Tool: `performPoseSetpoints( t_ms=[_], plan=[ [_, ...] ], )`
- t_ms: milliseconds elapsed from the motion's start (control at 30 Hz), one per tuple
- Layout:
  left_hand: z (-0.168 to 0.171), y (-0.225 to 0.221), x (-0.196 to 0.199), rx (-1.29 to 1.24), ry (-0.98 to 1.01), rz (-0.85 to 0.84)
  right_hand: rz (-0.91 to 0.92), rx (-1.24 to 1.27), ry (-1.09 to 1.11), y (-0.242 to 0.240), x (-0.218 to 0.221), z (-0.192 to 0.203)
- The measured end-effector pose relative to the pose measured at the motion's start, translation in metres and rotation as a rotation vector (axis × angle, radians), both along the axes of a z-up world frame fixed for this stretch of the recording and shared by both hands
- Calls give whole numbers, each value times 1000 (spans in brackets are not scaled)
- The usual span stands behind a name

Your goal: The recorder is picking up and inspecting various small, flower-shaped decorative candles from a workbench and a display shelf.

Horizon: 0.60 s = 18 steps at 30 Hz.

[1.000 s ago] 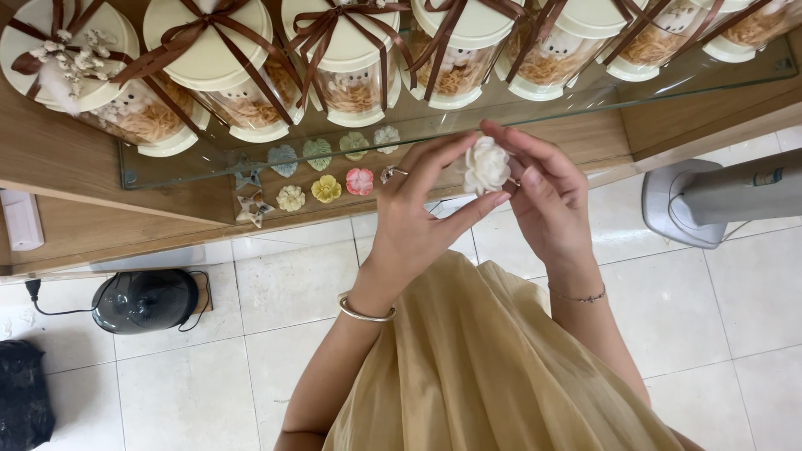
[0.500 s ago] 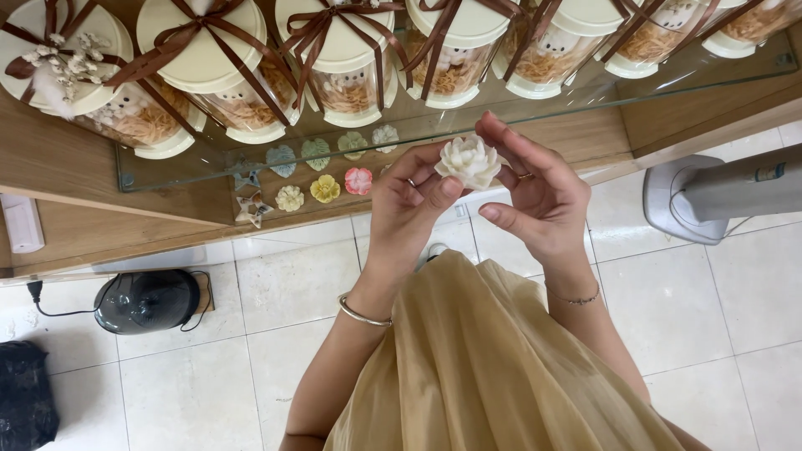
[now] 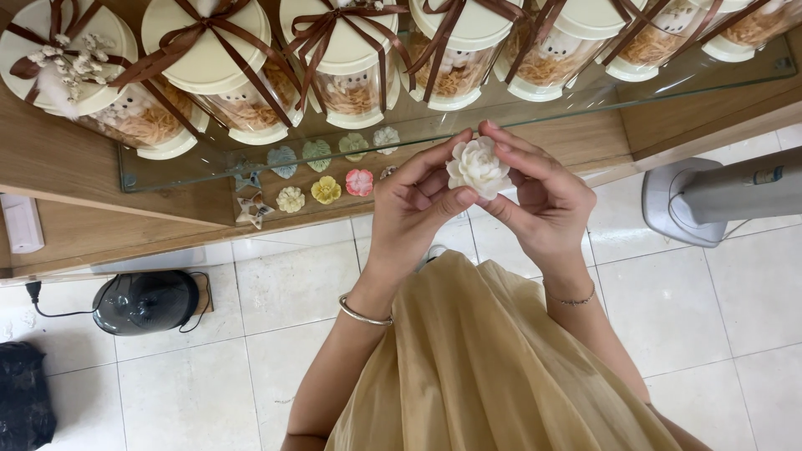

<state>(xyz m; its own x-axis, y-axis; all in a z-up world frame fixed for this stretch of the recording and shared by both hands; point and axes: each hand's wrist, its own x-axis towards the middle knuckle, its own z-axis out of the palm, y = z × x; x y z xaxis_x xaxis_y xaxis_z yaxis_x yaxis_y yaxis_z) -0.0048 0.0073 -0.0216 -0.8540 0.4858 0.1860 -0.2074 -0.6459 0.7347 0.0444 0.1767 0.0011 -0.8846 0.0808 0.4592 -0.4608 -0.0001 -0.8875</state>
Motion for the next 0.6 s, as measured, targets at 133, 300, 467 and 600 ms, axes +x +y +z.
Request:
performPoseSetpoints(
  t_ms=[133, 300, 467, 600],
  plan=[
    [7, 0, -1, -3, 34, 17, -22, 3, -3, -3, -1, 1],
    [-4, 4, -3, -89, 14, 133, -127, 102, -22, -9, -5, 4],
    [7, 3, -3, -89, -11, 103, -192, 150, -26, -7, -7, -5],
    [9, 7, -1, -122, 58, 119, -180, 139, -68, -7, -7, -8]
  ],
)
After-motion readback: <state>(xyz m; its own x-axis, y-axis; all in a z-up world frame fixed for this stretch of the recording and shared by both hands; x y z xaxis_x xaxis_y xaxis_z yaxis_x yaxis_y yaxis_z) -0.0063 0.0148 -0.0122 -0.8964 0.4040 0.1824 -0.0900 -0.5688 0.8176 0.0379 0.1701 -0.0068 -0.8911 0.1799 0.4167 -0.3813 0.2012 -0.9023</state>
